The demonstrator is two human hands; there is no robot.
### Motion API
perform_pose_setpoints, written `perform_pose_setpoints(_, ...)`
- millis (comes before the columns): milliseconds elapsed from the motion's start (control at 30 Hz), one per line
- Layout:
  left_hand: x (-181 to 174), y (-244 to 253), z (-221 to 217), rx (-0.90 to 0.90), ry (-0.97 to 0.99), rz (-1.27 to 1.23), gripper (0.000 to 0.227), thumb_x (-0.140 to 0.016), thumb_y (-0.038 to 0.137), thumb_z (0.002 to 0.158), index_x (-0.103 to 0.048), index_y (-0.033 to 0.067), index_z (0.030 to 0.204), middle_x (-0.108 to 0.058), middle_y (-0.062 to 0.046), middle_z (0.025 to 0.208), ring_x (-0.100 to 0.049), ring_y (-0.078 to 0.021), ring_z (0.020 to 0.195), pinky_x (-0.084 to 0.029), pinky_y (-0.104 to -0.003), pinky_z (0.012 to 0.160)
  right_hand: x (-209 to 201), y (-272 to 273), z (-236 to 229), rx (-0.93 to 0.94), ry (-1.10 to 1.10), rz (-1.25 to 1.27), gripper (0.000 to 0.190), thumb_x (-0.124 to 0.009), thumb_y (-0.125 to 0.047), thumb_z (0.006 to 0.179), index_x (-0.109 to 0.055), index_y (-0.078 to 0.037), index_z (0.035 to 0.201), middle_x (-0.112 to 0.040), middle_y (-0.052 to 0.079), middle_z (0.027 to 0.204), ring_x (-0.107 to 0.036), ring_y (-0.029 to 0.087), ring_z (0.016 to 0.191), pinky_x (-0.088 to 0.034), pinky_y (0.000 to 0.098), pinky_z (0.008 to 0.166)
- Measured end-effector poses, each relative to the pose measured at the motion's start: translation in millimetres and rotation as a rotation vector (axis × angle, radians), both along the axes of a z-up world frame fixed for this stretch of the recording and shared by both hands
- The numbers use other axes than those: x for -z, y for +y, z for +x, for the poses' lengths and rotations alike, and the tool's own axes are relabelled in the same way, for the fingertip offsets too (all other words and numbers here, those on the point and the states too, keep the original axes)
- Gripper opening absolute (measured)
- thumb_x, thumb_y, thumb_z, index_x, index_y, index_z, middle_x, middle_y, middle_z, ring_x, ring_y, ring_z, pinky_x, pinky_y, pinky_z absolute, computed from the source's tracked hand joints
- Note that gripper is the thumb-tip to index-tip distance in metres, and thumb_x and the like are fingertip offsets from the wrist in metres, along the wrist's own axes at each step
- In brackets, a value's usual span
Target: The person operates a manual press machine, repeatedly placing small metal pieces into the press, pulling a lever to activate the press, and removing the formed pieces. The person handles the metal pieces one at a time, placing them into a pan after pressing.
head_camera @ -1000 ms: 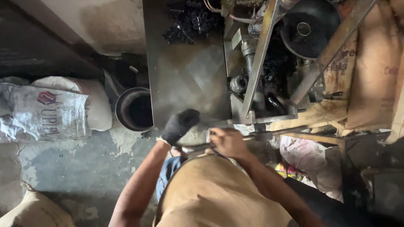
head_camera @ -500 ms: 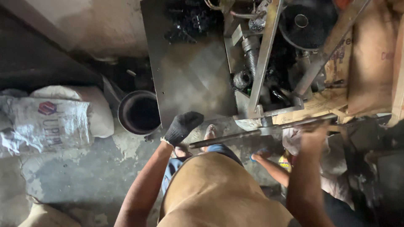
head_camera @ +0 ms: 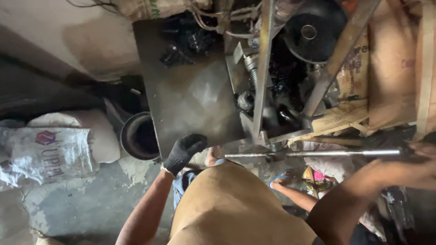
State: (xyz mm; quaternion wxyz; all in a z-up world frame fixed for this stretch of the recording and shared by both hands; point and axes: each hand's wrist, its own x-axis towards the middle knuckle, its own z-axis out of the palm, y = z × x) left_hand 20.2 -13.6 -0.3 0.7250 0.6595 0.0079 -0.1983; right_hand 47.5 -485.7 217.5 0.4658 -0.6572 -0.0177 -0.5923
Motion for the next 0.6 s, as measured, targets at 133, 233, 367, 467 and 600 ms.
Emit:
perform_pose_setpoints(133, -3.6, -34.0, 63.4, 0.031, -0.102, 0.082, 0.036, -0.072, 0.021, 0.093, -0.07, -0.0007, 0.121, -0.079, -0.013, 0.11, -0.071, -0.0122, 0.098, -0.057, -0.03, 0.089, 20.4, 59.7, 33.8, -0.416, 0.217, 0.034, 0.018, -0.064, -0.017, 0.109, -0.065, 0.0, 0.103, -0.065, 0.009, 0.088, -0.064, 0.02, 0.076, -0.051, 0.0324, 0.07)
perform_pose_setpoints(233, -5.2, -80.6, 132.6, -0.021, -0.304, 0.358, 0.034, -0.078, 0.026, 0.092, -0.074, 0.0033, 0.117, -0.078, -0.016, 0.108, -0.073, -0.0243, 0.098, -0.057, -0.034, 0.086, 78.5, 101.6, 132.1, -0.542, 0.439, 0.061, 0.016, -0.065, -0.013, 0.106, -0.069, 0.001, 0.111, -0.071, 0.011, 0.095, -0.07, 0.019, 0.084, -0.058, 0.0315, 0.077)
perform_pose_setpoints(367, -5.8, -129.9, 212.2, -0.346, -0.486, 0.448, 0.057, -0.08, 0.032, 0.081, -0.065, 0.0048, 0.13, -0.073, -0.018, 0.119, -0.073, -0.0357, 0.104, -0.057, -0.042, 0.09, 170.8, 105.2, 279.2, -0.325, 0.748, -0.144, 0.026, -0.068, -0.024, 0.104, -0.072, 0.001, 0.099, -0.074, 0.01, 0.089, -0.068, 0.016, 0.076, -0.053, 0.0327, 0.068)
perform_pose_setpoints(467, -13.8, -153.1, 256.8, -0.535, -0.469, 0.659, 0.07, -0.081, 0.04, 0.083, -0.056, 0.0038, 0.137, -0.067, -0.025, 0.122, -0.067, -0.0441, 0.108, -0.055, -0.05, 0.092, 237.0, 86.9, 316.5, -0.167, 0.948, -0.723, 0.038, -0.073, -0.036, 0.103, -0.074, -0.001, 0.087, -0.07, 0.019, 0.085, -0.069, 0.034, 0.076, -0.047, 0.0417, 0.069)
perform_pose_setpoints(600, -27.5, -163.1, 288.6, -0.474, -0.187, 0.733, 0.07, -0.082, 0.045, 0.073, -0.057, 0.0054, 0.125, -0.066, -0.026, 0.112, -0.066, -0.047, 0.101, -0.053, -0.053, 0.087, 277.8, 65.9, 314.0, -0.583, 1.273, -0.072, 0.038, -0.068, -0.035, 0.105, -0.075, 0.002, 0.103, -0.064, 0.014, 0.08, -0.052, 0.015, 0.075, -0.045, 0.0388, 0.068)
